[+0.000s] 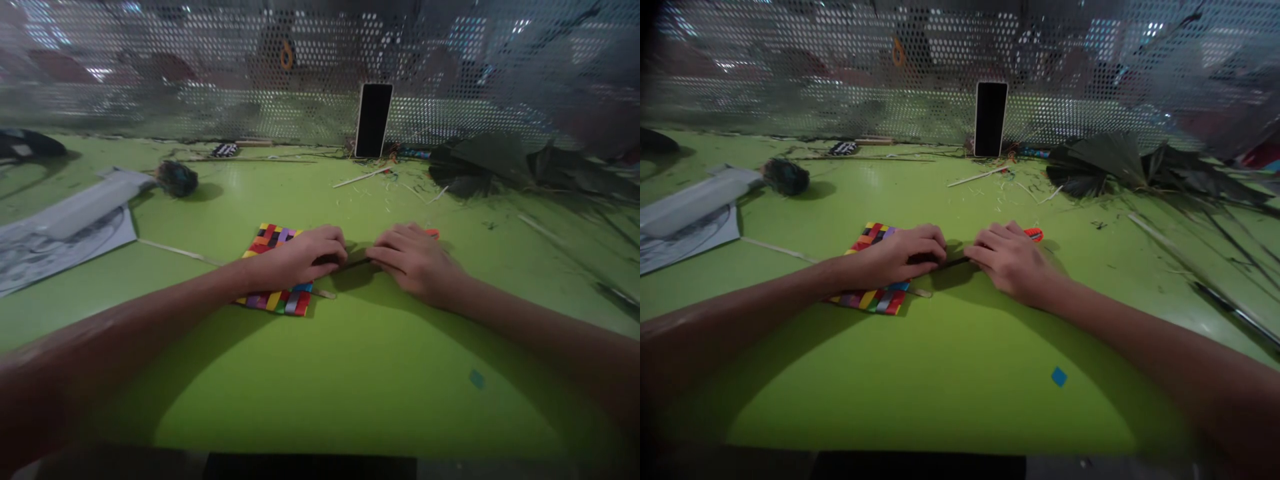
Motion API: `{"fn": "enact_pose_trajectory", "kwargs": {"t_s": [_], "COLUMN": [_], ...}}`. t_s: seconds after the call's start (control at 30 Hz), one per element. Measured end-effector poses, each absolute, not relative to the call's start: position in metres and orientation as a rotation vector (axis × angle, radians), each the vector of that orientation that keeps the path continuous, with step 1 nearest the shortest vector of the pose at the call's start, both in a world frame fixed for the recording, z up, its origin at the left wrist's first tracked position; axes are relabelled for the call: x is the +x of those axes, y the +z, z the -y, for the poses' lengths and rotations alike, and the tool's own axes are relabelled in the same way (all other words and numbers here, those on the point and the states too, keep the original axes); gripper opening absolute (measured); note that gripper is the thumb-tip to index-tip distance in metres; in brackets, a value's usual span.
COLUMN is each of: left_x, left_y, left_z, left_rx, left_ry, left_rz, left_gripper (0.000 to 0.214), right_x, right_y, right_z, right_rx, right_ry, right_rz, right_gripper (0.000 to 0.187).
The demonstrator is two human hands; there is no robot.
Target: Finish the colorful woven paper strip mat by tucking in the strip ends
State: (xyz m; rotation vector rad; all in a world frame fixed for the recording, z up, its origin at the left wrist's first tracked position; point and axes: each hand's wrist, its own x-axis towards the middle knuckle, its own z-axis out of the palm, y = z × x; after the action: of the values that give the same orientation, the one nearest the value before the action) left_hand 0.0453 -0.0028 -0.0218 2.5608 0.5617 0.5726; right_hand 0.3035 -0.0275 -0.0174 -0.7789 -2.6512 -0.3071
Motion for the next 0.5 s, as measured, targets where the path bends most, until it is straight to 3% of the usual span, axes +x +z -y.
{"fn": "enact_pose_trajectory", "kwargs": {"t_s": [0.5], "left_x": [0.0404], "left_y": [-0.0195], "left_z": [0.0003], "left_rx": [2.505], "left_ry": [0.546], "left_rz": [-0.574], "left_gripper": [0.015], "right_x": [0.301], "right_y": [-0.0178], "right_z": [0.027], "right_rx": [-0.754], "right_ry": [-0.317], "right_rz": [2.662], "right_gripper": [0.025]}}
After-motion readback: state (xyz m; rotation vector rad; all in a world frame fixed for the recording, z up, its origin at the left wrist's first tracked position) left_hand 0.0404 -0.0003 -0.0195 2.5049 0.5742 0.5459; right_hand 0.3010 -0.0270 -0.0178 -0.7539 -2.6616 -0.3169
